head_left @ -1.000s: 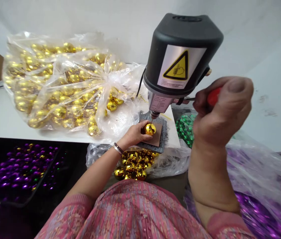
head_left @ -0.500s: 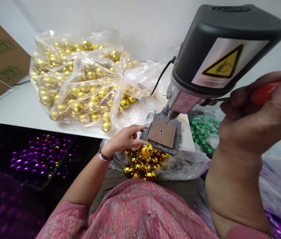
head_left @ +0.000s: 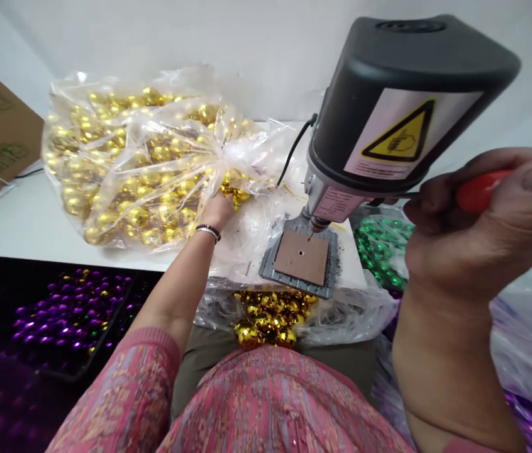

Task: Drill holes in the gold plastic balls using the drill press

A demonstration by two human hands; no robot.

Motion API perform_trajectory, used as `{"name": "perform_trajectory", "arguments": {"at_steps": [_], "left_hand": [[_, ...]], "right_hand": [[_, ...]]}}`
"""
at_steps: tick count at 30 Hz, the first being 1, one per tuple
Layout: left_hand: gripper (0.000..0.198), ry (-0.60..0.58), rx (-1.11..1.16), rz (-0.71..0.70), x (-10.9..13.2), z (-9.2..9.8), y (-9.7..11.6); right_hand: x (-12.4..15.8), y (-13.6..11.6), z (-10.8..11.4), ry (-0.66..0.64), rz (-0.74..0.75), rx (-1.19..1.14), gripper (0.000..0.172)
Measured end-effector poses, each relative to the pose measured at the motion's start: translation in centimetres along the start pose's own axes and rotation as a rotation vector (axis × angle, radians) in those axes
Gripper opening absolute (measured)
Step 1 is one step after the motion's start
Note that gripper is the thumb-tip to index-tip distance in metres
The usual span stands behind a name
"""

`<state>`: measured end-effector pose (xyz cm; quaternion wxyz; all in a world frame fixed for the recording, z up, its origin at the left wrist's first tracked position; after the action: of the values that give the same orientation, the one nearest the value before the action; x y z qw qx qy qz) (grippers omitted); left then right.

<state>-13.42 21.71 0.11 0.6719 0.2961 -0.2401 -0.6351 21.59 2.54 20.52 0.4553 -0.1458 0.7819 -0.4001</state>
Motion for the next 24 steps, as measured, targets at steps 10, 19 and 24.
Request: {"name": "perform_trajectory", "arguments": {"at_steps": [10,19,24], "left_hand": [[0.053,-0.187,0.193,0.014,4.2,-3.5,2.8],[0.056,-0.563,0.583,-0.162,13.7,-4.1,9.1],[0.056,-0.601,0.478,-0.216,14.9,-6.8,10.7]], "right_hand": [[0.1,0.1,0.2,-0.063,0.023,-0.024,0.043],[-2.8,-0.4,-1.1,-0.056,0.007,0.024,0.032],[-5.4,1.8,-2.5,-0.128,-0.218,0.011,0.032]]}}
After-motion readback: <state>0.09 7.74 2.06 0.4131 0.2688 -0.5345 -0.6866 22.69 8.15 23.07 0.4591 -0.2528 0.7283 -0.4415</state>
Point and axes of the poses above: each hand's wrist, its own x-axis away from the middle knuckle, its own z-axis out of the back of the hand, y = z × x, the point moved 10 cm from there along -x, towards the middle knuckle, and after that the axes turned 6 degrees about -z, right-handed, at the moved point
